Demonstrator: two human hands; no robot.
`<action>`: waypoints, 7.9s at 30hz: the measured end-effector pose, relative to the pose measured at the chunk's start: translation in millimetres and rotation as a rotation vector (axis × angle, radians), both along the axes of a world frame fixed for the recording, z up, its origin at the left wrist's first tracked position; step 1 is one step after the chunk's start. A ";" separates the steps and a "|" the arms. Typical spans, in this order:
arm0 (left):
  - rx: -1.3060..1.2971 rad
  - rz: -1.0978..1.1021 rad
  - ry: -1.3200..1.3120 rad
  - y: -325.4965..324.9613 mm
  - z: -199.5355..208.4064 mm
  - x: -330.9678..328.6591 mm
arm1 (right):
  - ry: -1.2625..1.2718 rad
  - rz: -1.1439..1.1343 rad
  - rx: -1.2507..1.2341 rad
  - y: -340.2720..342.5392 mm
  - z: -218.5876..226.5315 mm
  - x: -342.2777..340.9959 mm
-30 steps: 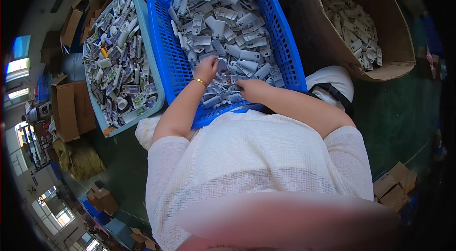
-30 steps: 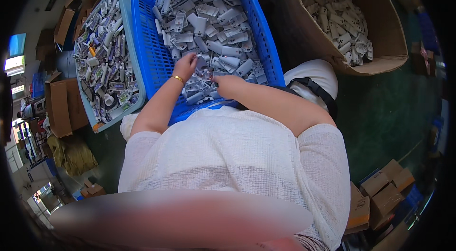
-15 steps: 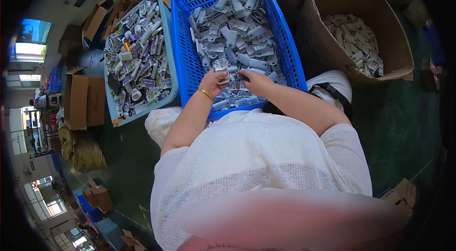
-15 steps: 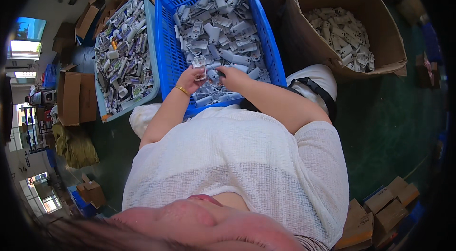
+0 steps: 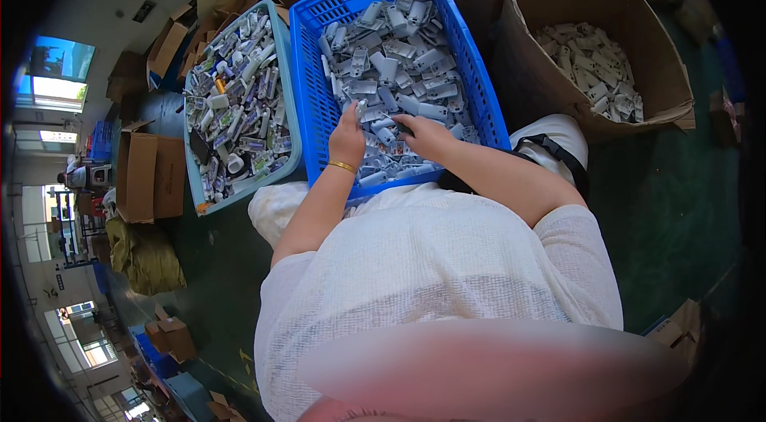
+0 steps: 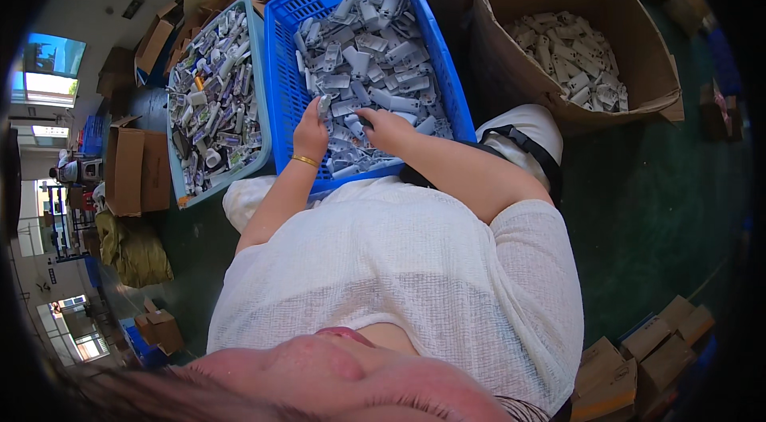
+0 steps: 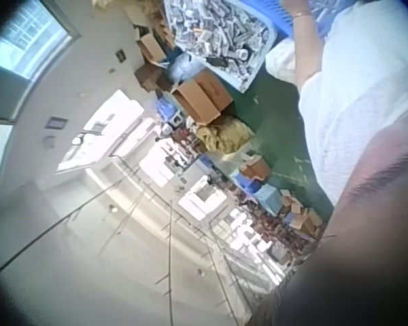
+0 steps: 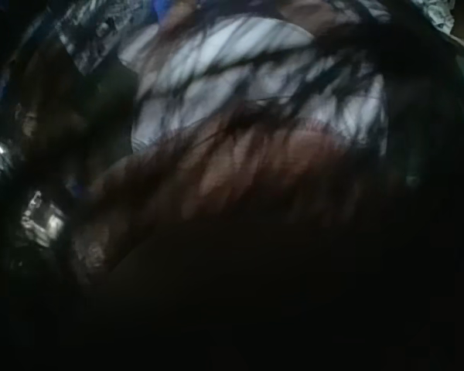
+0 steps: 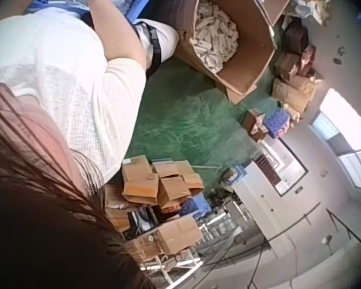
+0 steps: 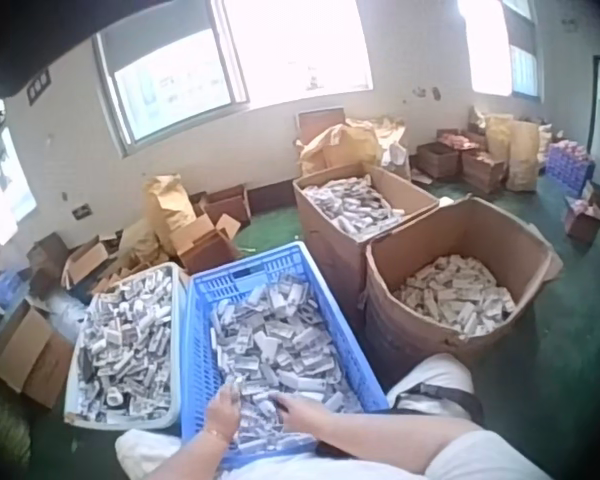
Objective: Inspecting and sorting small electronic components from a plastic crate.
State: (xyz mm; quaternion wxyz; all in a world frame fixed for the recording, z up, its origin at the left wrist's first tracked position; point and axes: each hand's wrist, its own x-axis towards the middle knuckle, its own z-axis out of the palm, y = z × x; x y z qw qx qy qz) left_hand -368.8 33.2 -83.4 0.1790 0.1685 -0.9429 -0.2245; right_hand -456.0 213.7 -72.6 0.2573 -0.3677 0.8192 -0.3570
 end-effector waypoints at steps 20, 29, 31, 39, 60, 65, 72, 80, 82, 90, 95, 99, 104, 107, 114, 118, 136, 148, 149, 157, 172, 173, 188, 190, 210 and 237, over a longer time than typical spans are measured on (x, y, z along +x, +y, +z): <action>0.956 0.096 0.040 -1.6 -51.2 2.4 | 0.078 0.140 -0.096 0.1 9.3 9.8; 1.305 0.379 0.048 32.3 -11.0 -4.7 | 0.132 0.011 0.036 -5.2 14.8 23.1; 1.309 0.414 0.067 40.9 -8.8 -10.0 | 0.125 -0.010 0.064 -6.5 15.9 21.0; 1.079 0.319 0.018 30.0 -21.7 -5.2 | 0.137 0.114 -0.059 2.3 5.4 11.4; 1.184 0.395 0.016 34.6 -18.2 -7.0 | 0.118 0.060 0.092 -6.8 18.7 18.9; 0.961 0.283 0.008 20.0 -25.1 -9.8 | 0.148 -0.031 0.063 -4.4 -1.6 12.0; -0.331 0.158 -0.591 -10.3 -28.7 -20.7 | 0.111 0.021 0.424 8.7 -26.9 -3.6; 1.411 -0.086 -0.527 39.8 40.7 -133.6 | 0.090 0.149 0.448 -2.3 -24.3 2.9; 1.679 -0.547 -0.306 88.1 111.2 -157.9 | 0.080 0.139 0.420 3.1 -24.0 1.2; 1.385 -0.306 -0.063 89.2 51.4 -171.0 | -0.024 0.045 0.419 4.7 -17.0 -3.5; 0.196 0.127 -0.646 -34.7 -109.2 -101.8 | -0.096 -0.123 0.287 -1.9 -14.1 -3.5; 0.135 -0.363 -1.092 -37.0 -142.7 -54.8 | -0.152 -0.226 0.218 2.0 -33.6 -10.4; -0.006 -0.722 -0.847 9.7 -145.4 -48.5 | -0.271 -0.279 0.208 -0.2 -40.2 -13.3; -0.061 -0.750 -0.912 30.6 -146.0 -55.8 | -0.377 -0.303 0.160 -1.3 -34.8 -15.8; -0.131 -0.579 -1.071 42.4 -161.0 -53.5 | -0.401 -0.305 0.127 -4.2 -50.5 -15.1; 0.002 -0.625 -1.096 38.9 -140.6 -56.7 | -0.370 -0.313 0.131 -2.5 -47.1 -15.9; -0.087 -0.141 0.112 -10.7 -21.4 -26.8 | -0.223 -0.240 0.053 -6.9 -26.8 -13.3; 1.241 0.061 -0.077 12.6 -8.8 -3.6 | 0.074 0.101 -0.154 -1.0 1.6 7.3; 1.241 0.047 -0.065 12.5 -9.6 -3.0 | 0.068 0.102 -0.142 -1.3 1.5 7.2; 1.181 0.176 -0.104 21.5 -8.5 -1.5 | 0.094 0.081 0.002 -3.8 7.9 14.7; 1.200 0.300 -0.065 29.1 -11.1 -11.5 | 0.116 0.035 -0.064 -3.6 -1.2 6.6; 1.187 0.305 -0.064 28.6 -10.7 -11.1 | 0.102 0.066 -0.118 -3.6 -1.6 6.8; 1.108 0.261 -0.069 27.5 -15.4 -5.5 | 0.127 0.061 -0.007 -6.3 2.4 14.2; 1.105 0.291 -0.077 30.9 -12.7 -6.8 | 0.114 0.058 0.032 -7.2 7.1 18.4; 0.265 0.142 -0.809 -37.5 -55.1 -65.6 | 0.027 0.261 0.432 -13.8 -23.2 8.0; 0.211 -0.800 -1.126 35.1 -165.0 -33.0 | -0.490 -0.493 -0.187 -8.8 -86.4 -21.0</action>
